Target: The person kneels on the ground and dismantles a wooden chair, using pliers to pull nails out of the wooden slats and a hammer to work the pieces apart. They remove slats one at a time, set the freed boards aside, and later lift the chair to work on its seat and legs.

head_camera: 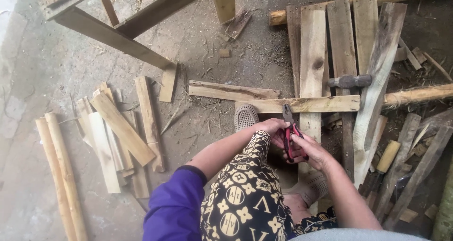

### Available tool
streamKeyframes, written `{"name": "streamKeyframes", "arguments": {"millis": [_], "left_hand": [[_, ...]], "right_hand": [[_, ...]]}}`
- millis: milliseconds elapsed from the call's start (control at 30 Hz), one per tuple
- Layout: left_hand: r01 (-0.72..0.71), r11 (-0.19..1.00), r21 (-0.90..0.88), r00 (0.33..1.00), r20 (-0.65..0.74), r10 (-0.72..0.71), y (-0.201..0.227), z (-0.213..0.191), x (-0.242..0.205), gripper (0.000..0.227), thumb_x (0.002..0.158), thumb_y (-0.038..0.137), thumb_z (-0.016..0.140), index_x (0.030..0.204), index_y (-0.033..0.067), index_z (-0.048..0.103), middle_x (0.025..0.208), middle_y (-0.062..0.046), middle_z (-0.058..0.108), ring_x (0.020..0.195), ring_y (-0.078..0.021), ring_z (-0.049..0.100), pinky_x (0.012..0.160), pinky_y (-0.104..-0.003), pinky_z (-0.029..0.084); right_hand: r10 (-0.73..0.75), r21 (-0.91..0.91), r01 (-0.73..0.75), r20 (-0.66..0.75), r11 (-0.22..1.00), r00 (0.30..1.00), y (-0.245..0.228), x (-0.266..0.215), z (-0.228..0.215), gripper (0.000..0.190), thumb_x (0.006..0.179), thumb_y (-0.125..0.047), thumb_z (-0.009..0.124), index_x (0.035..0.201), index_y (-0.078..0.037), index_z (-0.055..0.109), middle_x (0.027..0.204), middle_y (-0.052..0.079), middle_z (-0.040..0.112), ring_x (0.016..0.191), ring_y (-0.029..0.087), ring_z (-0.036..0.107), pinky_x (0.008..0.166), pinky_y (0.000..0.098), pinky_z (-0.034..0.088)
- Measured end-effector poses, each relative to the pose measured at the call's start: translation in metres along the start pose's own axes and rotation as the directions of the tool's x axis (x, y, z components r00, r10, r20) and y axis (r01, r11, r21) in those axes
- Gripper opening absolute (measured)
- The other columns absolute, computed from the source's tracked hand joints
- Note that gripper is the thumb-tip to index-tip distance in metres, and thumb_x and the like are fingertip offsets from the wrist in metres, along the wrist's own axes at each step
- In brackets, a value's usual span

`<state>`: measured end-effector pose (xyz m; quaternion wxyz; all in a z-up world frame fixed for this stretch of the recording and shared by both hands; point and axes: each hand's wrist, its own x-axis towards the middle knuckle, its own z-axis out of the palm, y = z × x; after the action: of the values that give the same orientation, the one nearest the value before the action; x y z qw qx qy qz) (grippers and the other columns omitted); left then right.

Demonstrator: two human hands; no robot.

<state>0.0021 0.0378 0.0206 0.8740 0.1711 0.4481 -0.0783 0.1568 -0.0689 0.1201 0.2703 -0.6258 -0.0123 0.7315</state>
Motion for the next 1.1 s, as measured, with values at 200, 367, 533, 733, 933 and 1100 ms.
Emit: {"name": "streamKeyframes", "arguments": {"millis": [200,367,533,733,933,1100], "left_hand": [[0.036,0.994,0.104,0.999,-0.025,-0.033,-0.001,-0.021,0.004,0.037,0.097,0.040,0.063,0.105,0.0051,0.057,0.073,-0.027,0.064,0.056,-0.0417,0.071,0.052,-0.054,0.063],[-0.022,0.977,0.214,0.999,-0.026,0.028,-0.005,-0.018,0.010,0.042,0.096,0.041,0.059,0.098,-0.0001,0.062,0.071,-0.029,0.068,0.055,-0.0391,0.072,0.050,-0.051,0.064],[-0.021,0.971,0.237,0.999,-0.040,0.031,0.007,-0.011,-0.007,0.042,0.094,0.043,0.057,0.097,0.0015,0.063,0.071,-0.028,0.069,0.052,-0.0352,0.071,0.046,-0.044,0.063],[-0.061,0.946,0.317,0.998,0.007,0.062,0.018,-0.023,0.015,0.048,0.094,0.044,0.051,0.083,0.0007,0.068,0.068,-0.025,0.071,0.049,-0.0311,0.070,0.045,-0.040,0.062],[-0.061,0.895,0.443,0.998,0.035,0.051,0.018,-0.032,0.025,0.046,0.093,0.040,0.050,0.090,0.0024,0.077,0.067,-0.016,0.070,0.053,-0.0232,0.067,0.045,-0.037,0.062],[-0.204,0.430,0.880,0.960,0.093,0.265,0.041,-0.012,-0.035,0.057,0.100,0.041,0.033,0.104,0.0043,0.077,0.096,-0.030,0.072,0.096,-0.0444,0.071,0.088,-0.057,0.056]], "right_hand": [[-0.014,0.097,0.027,-0.132,0.995,0.991,0.000,-0.013,0.037,0.032,0.108,-0.035,0.045,0.120,-0.005,0.049,0.088,0.028,0.069,0.074,0.043,0.074,0.067,0.0611,0.063],[-0.020,0.040,0.031,-0.254,0.999,0.967,-0.002,-0.020,0.053,0.037,0.105,-0.035,0.045,0.123,-0.003,0.049,0.089,0.030,0.064,0.071,0.045,0.073,0.062,0.0594,0.063],[-0.065,-0.089,0.035,-0.352,0.995,0.934,0.005,-0.001,0.043,0.041,0.104,-0.039,0.048,0.126,-0.004,0.053,0.094,0.033,0.068,0.069,0.043,0.074,0.055,0.0557,0.064],[0.018,0.215,0.039,-0.258,0.976,0.966,-0.029,-0.026,0.067,0.034,0.104,-0.037,0.048,0.125,-0.010,0.051,0.092,0.018,0.065,0.072,0.034,0.072,0.055,0.0459,0.062],[0.139,0.358,-0.081,-0.140,0.930,0.980,-0.023,-0.006,0.055,0.030,0.106,-0.040,0.049,0.125,-0.017,0.053,0.103,0.024,0.063,0.087,0.039,0.072,0.073,0.0569,0.061],[0.128,0.367,-0.047,-0.199,0.929,0.972,0.001,0.034,0.036,0.032,0.105,-0.036,0.050,0.127,-0.014,0.058,0.105,0.035,0.065,0.088,0.045,0.072,0.071,0.0644,0.058]]}}
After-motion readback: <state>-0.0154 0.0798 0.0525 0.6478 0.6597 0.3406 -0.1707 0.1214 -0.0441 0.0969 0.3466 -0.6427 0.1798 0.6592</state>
